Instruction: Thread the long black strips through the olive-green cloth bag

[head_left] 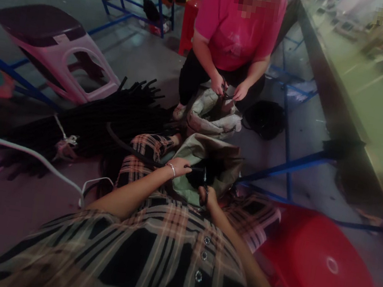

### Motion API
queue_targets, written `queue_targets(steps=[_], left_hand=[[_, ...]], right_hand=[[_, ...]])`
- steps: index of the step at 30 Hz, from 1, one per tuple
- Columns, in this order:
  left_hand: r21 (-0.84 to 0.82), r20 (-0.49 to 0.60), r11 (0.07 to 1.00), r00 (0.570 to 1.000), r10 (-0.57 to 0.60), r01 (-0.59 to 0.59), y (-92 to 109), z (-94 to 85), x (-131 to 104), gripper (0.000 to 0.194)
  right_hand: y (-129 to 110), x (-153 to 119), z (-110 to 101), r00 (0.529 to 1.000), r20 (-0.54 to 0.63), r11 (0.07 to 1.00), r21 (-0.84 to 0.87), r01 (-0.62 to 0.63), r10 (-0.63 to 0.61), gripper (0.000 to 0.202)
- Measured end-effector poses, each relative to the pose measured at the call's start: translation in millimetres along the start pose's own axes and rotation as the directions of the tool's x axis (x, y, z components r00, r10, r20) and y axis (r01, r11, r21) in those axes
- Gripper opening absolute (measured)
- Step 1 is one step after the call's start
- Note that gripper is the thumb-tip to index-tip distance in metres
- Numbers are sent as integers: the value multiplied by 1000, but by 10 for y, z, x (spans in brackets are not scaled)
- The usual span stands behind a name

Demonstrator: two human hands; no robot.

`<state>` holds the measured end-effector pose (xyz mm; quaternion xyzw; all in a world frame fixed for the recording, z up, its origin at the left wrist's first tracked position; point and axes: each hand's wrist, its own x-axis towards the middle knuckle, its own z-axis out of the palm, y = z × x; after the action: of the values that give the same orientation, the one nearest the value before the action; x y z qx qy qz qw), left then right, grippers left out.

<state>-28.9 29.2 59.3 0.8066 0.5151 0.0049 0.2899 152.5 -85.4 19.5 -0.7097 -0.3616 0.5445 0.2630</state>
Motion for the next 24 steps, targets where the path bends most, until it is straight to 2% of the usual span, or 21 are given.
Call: queue_targets(steps=[4,10,16,24], left_hand=[[-6,-30,1000,999,-12,12,-13,10,16,32],[-15,-51,1000,999,-9,8,16,-21,1,32],[-38,-41,999,999,5,-7,71,-34,-38,33],[-51,-20,998,1000,23,-24,136,-2,-126,32]], right_hand=[[-22,-7,-17,1000,21,1000,20,6,-6,14],[-111,-67,-33,985,175,1000,-27,4,1,18],[-178,-136,-20,963,264,998,-17,54,-47,20],[-190,-119,33,961,274,998,-27,55,-46,20]])
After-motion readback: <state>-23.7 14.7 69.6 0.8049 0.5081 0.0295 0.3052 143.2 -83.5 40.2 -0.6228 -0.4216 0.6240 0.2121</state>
